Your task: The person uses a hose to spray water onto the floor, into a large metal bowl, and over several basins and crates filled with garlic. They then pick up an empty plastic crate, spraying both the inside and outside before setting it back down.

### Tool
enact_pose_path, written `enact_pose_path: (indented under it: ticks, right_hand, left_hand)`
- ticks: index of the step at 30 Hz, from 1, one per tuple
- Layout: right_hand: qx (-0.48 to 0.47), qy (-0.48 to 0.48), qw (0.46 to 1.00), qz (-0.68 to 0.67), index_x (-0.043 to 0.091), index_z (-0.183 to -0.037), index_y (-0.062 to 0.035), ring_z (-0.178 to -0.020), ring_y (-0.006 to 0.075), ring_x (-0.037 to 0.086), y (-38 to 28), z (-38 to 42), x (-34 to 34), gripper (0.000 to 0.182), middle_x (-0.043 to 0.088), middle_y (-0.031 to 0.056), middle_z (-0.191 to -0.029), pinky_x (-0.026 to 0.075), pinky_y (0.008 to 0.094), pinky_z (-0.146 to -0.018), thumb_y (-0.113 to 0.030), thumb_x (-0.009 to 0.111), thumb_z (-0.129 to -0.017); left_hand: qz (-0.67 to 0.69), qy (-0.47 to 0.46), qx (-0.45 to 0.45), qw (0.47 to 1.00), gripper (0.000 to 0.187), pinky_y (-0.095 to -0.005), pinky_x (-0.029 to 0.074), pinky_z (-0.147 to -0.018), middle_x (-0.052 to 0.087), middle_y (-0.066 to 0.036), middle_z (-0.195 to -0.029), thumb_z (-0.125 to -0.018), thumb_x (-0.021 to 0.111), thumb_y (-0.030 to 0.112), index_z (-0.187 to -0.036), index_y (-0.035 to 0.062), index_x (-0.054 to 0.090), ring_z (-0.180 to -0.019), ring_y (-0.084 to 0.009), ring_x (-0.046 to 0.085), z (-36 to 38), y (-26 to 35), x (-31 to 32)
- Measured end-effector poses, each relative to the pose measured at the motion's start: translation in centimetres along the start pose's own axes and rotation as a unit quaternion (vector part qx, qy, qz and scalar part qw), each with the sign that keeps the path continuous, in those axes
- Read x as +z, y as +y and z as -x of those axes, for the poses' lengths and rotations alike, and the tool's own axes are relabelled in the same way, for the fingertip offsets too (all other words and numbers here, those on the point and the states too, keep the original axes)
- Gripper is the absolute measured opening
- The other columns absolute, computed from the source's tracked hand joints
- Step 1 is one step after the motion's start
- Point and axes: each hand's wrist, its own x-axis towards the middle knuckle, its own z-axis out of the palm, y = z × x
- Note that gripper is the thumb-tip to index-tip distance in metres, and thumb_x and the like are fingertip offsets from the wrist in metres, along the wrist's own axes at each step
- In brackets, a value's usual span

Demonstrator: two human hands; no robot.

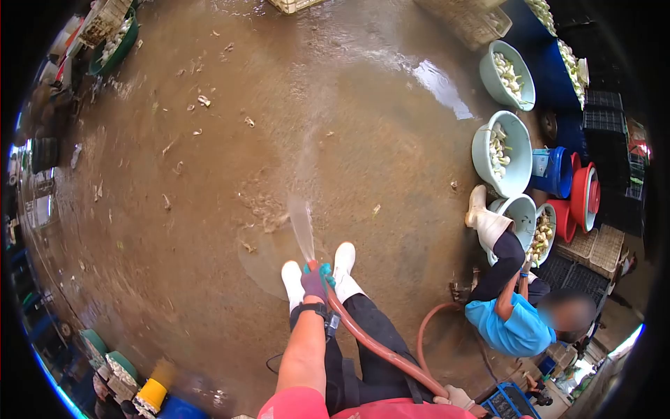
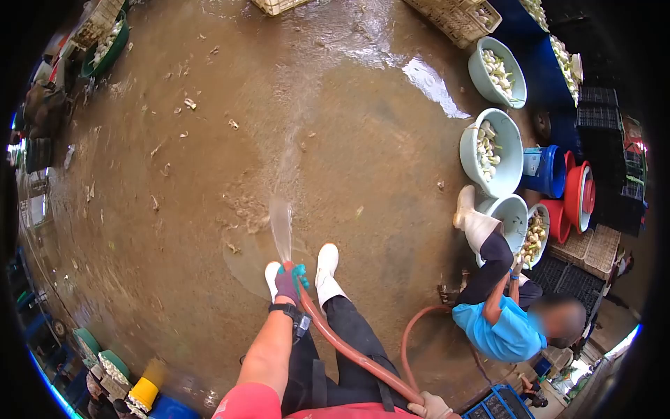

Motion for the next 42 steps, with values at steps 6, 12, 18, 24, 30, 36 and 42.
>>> enact_pose_path:
  ticks: [6, 12, 18, 24, 30, 36, 42]
  right_hand:
    - [-0.073, 0.019, 0.993, -0.087, 0.053, -0.088, 0.0007, -0.068, 0.0351, 0.060, -7.4, -2.1, 1.5, 0.060, 0.059, 0.0194, -0.069, 0.046, 0.0397, -0.060, -0.057, 0.058, -0.073]
    - [-0.126, 0.085, 0.988, 0.022, 0.052, -0.086, -0.0010, -0.075, 0.0414, 0.058, -10.0, -4.0, 3.3, 0.055, 0.058, 0.0235, -0.073, 0.045, 0.0424, -0.064, -0.054, 0.058, -0.074]
    - [-0.121, 0.095, 0.987, 0.045, 0.052, -0.086, 0.0001, -0.075, 0.0398, 0.059, -10.9, -3.6, 5.3, 0.056, 0.059, 0.0232, -0.074, 0.046, 0.0417, -0.064, -0.054, 0.059, -0.073]
    - [-0.091, 0.058, 0.992, 0.066, 0.052, -0.086, 0.0004, -0.074, 0.0384, 0.059, -5.3, -2.6, 7.4, 0.061, 0.059, 0.0221, -0.072, 0.046, 0.0404, -0.063, -0.059, 0.058, -0.073]
    - [-0.078, 0.029, 0.984, 0.155, 0.054, -0.089, 0.0001, -0.076, 0.0390, 0.060, -5.0, 0.3, 6.8, 0.064, 0.061, 0.0217, -0.074, 0.047, 0.0408, -0.065, -0.061, 0.057, -0.071]
    - [-0.048, 0.016, 0.982, 0.183, 0.056, -0.092, 0.0000, -0.080, 0.0392, 0.060, -5.5, 1.4, 5.9, 0.063, 0.061, 0.0224, -0.079, 0.047, 0.0411, -0.067, -0.059, 0.059, -0.071]
    - [-0.100, 0.032, 0.973, 0.204, 0.056, -0.092, 0.0000, -0.076, 0.0372, 0.061, -7.3, 0.3, 5.9, 0.063, 0.061, 0.0208, -0.075, 0.048, 0.0398, -0.065, -0.059, 0.059, -0.071]
  left_hand:
    - [0.040, -0.059, 0.093, 0.993, 0.027, -0.0327, 0.043, -0.041, 0.055, -0.005, -0.069, -0.074, 0.064, 0.011, -0.093, 0.0117, 0.046, -0.047, -0.0182, 0.050, -2.3, 8.9, -0.8]
    - [0.064, -0.077, 0.155, 0.983, 0.027, -0.0292, 0.042, -0.038, 0.050, -0.003, -0.063, -0.074, 0.062, 0.007, -0.095, 0.0119, 0.047, -0.044, -0.0151, 0.047, -0.5, 16.6, -1.4]
    - [0.077, -0.081, 0.156, 0.981, 0.029, -0.0305, 0.042, -0.039, 0.050, -0.004, -0.064, -0.071, 0.064, 0.007, -0.094, 0.0120, 0.047, -0.045, -0.0161, 0.048, -1.2, 16.5, -4.6]
    - [0.113, -0.060, 0.089, 0.988, 0.023, -0.0309, 0.042, -0.039, 0.053, -0.004, -0.067, -0.072, 0.064, 0.007, -0.090, 0.0096, 0.050, -0.047, -0.0174, 0.050, -2.7, 8.2, -10.4]
    - [0.118, -0.014, 0.020, 0.993, 0.025, -0.0307, 0.042, -0.039, 0.052, -0.005, -0.069, -0.072, 0.065, 0.008, -0.092, 0.0085, 0.051, -0.046, -0.0177, 0.049, -1.9, 0.6, -15.2]
    - [0.150, 0.018, -0.033, 0.988, 0.023, -0.0318, 0.042, -0.040, 0.052, -0.005, -0.068, -0.072, 0.064, 0.007, -0.090, 0.0068, 0.050, -0.046, -0.0184, 0.048, -1.5, -3.5, -18.1]
    - [0.214, 0.038, -0.017, 0.976, 0.018, -0.0319, 0.040, -0.039, 0.052, -0.005, -0.064, -0.075, 0.061, 0.007, -0.089, 0.0070, 0.049, -0.043, -0.0169, 0.046, -3.0, -3.1, -20.9]
